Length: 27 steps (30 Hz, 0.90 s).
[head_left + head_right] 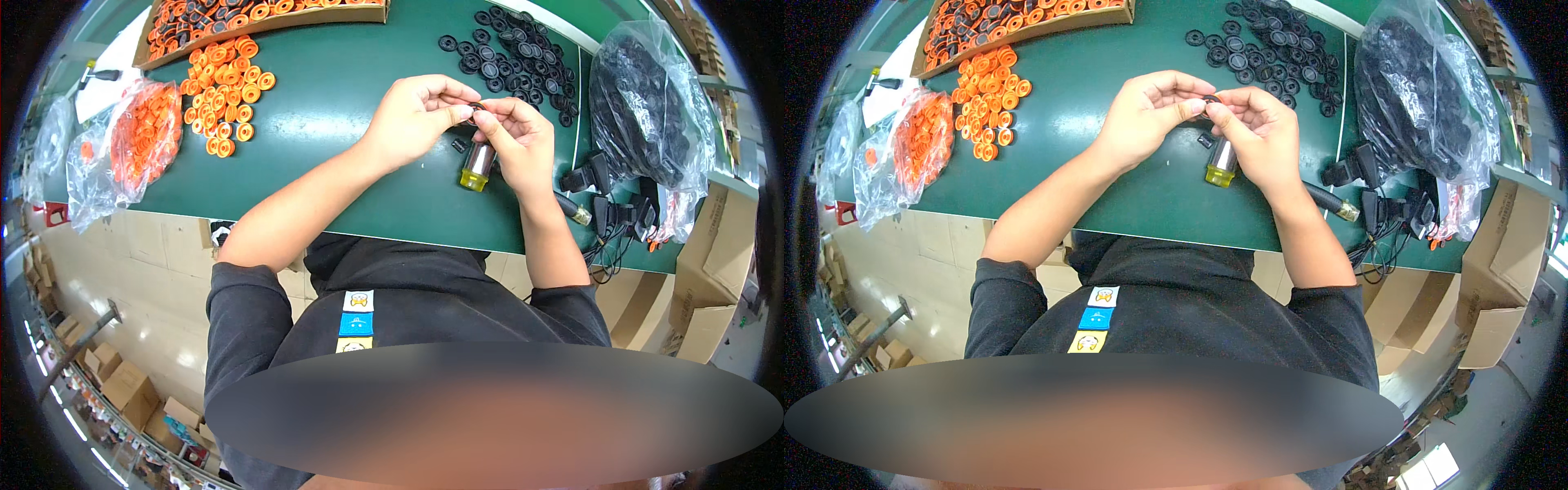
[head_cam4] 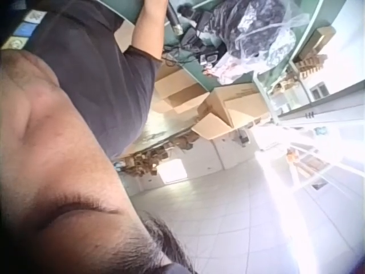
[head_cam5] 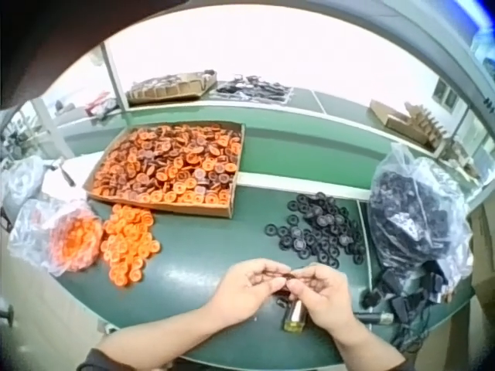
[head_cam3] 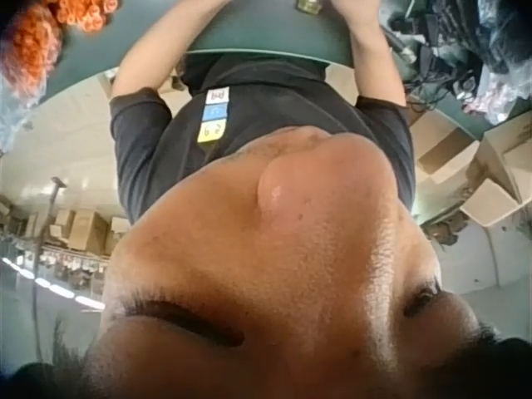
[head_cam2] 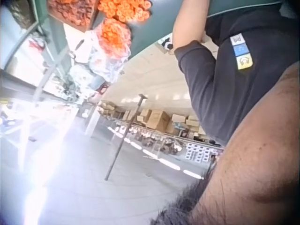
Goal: The person assembles circular components by inserting black seals into orange rings by hand, taps them using a small mallet, and places the finished assemblies into a cardboard tray.
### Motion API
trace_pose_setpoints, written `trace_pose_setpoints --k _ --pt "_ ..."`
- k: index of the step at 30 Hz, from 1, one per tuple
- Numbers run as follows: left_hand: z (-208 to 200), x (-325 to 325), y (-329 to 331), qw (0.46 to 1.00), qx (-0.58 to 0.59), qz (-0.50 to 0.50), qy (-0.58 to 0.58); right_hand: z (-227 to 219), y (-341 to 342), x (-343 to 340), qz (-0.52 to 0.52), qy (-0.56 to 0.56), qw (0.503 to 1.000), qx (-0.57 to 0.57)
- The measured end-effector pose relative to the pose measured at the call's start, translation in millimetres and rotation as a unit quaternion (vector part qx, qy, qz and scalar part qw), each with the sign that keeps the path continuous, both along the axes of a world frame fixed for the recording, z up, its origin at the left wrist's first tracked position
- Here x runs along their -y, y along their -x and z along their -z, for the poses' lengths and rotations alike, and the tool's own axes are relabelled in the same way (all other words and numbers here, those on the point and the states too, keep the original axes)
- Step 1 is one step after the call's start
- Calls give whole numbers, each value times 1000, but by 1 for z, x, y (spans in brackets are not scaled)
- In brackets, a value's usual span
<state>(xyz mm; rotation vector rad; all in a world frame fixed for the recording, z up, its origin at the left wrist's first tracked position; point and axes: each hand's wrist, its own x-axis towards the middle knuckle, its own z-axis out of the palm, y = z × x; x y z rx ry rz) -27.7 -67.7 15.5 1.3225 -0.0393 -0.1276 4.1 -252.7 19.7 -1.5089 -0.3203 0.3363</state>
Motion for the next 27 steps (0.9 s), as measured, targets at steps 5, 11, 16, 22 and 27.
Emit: trace_pose_setpoints --k 5,11,16,22,27 --pt "0 -17 -9 996 -11 30 -79 -6 -14 9 13 65 995 79" --pt "10 -29 -3 883 150 8 -446 -18 -6 51 -81 333 906 250" --pt "17 -32 -3 872 194 2 -449 -15 24 66 -154 502 807 271" --pt "18 -41 -17 936 111 53 -328 -29 39 46 -211 414 871 161" --pt "24 -43 -27 941 128 14 -311 -47 32 17 -177 256 950 -29"
